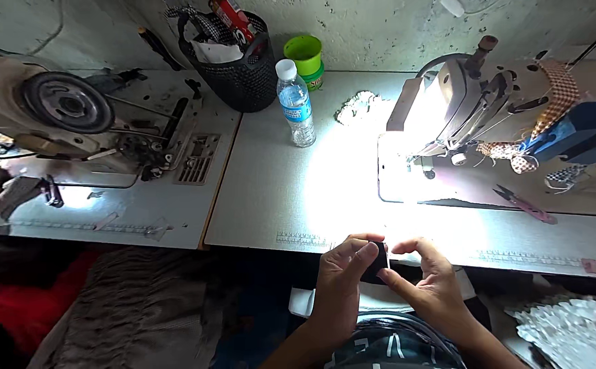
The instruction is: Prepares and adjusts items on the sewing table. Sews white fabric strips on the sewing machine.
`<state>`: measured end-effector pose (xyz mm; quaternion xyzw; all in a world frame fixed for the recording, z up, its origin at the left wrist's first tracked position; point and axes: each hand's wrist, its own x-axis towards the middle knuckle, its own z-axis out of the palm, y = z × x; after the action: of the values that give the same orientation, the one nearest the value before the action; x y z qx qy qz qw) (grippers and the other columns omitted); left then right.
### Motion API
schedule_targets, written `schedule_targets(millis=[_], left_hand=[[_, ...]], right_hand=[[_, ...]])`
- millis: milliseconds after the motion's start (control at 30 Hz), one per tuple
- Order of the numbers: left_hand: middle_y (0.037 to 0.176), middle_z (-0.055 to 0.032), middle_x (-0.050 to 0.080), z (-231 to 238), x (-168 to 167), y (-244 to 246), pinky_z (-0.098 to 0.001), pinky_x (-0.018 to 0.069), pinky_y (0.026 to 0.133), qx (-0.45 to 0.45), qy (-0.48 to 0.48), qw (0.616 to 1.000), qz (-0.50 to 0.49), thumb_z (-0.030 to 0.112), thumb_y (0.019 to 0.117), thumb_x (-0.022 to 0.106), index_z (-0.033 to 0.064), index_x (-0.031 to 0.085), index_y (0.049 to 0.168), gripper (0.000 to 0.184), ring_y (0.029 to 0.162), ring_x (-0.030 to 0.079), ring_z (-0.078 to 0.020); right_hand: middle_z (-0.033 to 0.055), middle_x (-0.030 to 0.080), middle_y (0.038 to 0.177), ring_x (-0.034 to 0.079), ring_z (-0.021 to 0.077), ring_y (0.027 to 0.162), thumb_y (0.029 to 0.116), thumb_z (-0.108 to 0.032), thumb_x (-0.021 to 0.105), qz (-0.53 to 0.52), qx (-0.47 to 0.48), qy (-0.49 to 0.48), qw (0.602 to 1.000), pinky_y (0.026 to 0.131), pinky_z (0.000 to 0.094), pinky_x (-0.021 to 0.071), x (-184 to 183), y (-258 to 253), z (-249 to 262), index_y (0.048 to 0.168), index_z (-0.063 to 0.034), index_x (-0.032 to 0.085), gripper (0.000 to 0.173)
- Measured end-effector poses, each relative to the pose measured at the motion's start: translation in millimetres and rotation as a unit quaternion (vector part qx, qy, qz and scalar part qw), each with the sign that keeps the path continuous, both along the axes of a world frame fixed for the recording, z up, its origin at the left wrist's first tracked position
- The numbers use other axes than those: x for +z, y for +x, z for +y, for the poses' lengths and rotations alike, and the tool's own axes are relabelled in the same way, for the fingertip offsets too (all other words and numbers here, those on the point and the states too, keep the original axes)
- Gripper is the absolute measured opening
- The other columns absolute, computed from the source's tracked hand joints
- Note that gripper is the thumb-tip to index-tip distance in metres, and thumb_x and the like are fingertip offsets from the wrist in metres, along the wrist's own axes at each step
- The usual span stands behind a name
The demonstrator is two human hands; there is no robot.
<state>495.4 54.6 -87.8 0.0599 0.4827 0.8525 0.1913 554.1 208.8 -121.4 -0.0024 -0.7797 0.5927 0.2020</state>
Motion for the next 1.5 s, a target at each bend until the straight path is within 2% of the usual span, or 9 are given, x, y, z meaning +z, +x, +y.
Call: schedule_targets(millis=[133,300,433,500,700,833,1067,1300,1500], left_hand=[[0.103,-0.0058,0.074,3.4,-2.0,1.8,-0.0262,0.0534,0.092,0.036,-0.004,0.999,-0.011,0.009,0.093,0.068,0.008,0.073,0.075,0.018,0.103,0.067,-0.0102],[0.118,-0.0051,0.069,1.8,-1.8,6.7,-0.0248,0.0525,0.093,0.052,-0.064,0.996,0.019,0.013,0.087,0.07,0.0109,0.07,0.066,0.021,0.115,0.062,-0.0103],[0.134,-0.0055,0.063,-6.2,-5.0,8.6,-0.0304,0.0458,0.105,0.039,-0.147,0.986,0.071,0.029,0.0924,0.069,0.0141,0.076,0.076,0.024,0.131,0.052,-0.0144],[0.139,-0.0056,0.06,-9.7,-6.0,9.1,-0.0306,0.0417,0.108,0.015,-0.167,0.982,0.083,0.033,0.1011,0.056,0.0128,0.077,0.08,0.036,0.132,0.049,-0.0134],[0.131,0.0004,0.065,-14.4,-2.6,6.4,-0.0303,0.0328,0.113,-0.031,-0.188,0.973,0.13,0.042,0.108,0.038,0.0147,0.076,0.085,0.052,0.132,0.048,-0.0096],[0.13,0.0038,0.065,-14.5,-3.8,6.3,-0.0318,0.028,0.114,-0.003,-0.225,0.954,0.199,0.051,0.1077,0.037,0.0186,0.077,0.088,0.055,0.132,0.045,-0.0097],[0.128,0.0016,0.065,-14.4,-6.4,7.1,-0.0306,0.0339,0.111,0.001,-0.236,0.951,0.199,0.06,0.1054,0.034,0.0155,0.075,0.089,0.062,0.128,0.048,-0.0095],[0.132,0.0061,0.064,-17.4,-14.1,0.1,-0.0293,0.0412,0.108,-0.024,-0.135,0.975,0.175,0.063,0.1002,0.047,0.0255,0.079,0.096,0.049,0.126,0.053,-0.008],[0.146,0.004,0.055,-14.0,-12.9,-0.4,-0.0416,0.0297,0.112,0.066,-0.317,0.875,0.36,0.056,0.0972,0.061,0.0328,0.074,0.114,0.031,0.14,0.038,-0.0168]], right_hand=[[-0.0051,0.068,0.092,0.061,0.0001,0.092,0.0913,-0.025,0.074,-0.003,0.032,-0.001,0.999,0.086,0.0198,0.0488,-6.7,1.5,-8.7,0.1,-0.0126,0.072,0.015],[-0.0042,0.059,0.088,0.054,0.0014,0.089,0.0974,-0.032,0.064,-0.069,0.034,0.031,0.997,0.079,0.0188,0.0446,-8.8,-1.0,-10.9,0.102,-0.0151,0.078,0.023],[-0.0005,0.066,0.089,0.06,0.0096,0.084,0.1024,-0.045,0.051,-0.106,-0.018,0.142,0.984,0.077,0.0336,0.0485,-1.4,-4.1,-4.8,0.116,-0.0199,0.077,0.039],[-0.002,0.068,0.086,0.058,0.0044,0.076,0.1032,-0.038,0.05,-0.069,-0.042,0.144,0.986,0.073,0.0282,0.0494,-0.5,-7.5,-1.6,0.119,-0.0133,0.076,0.039],[0.0045,0.07,0.123,0.064,0.0031,0.114,0.1046,-0.01,0.05,0.012,0.04,-0.019,0.999,0.101,0.0221,0.0526,10.8,-8.1,3.6,0.136,-0.0009,0.061,0.035],[0.0055,0.061,0.141,0.058,0.0088,0.126,0.1084,-0.025,0.041,0.002,0.159,-0.157,0.975,0.106,0.0272,0.0479,19.9,-4.6,12.5,0.148,-0.0047,0.051,0.045],[0.0169,0.056,0.147,0.055,0.0208,0.135,0.1073,-0.035,0.05,0.073,0.217,-0.04,0.973,0.112,0.0393,0.0472,29.7,-4.8,13.5,0.12,-0.0065,0.07,0.037],[0.0083,0.046,0.158,0.041,0.0202,0.146,0.102,-0.042,0.058,0.047,0.171,0.082,0.981,0.116,0.0431,0.039,40.1,1.2,15.8,0.127,-0.028,0.069,0.031],[0.0056,0.058,0.143,0.052,0.017,0.134,0.0941,-0.042,0.073,0.067,0.086,0.035,0.993,0.107,0.035,0.0483,31.1,1.1,9.2,0.11,-0.023,0.074,0.025]])
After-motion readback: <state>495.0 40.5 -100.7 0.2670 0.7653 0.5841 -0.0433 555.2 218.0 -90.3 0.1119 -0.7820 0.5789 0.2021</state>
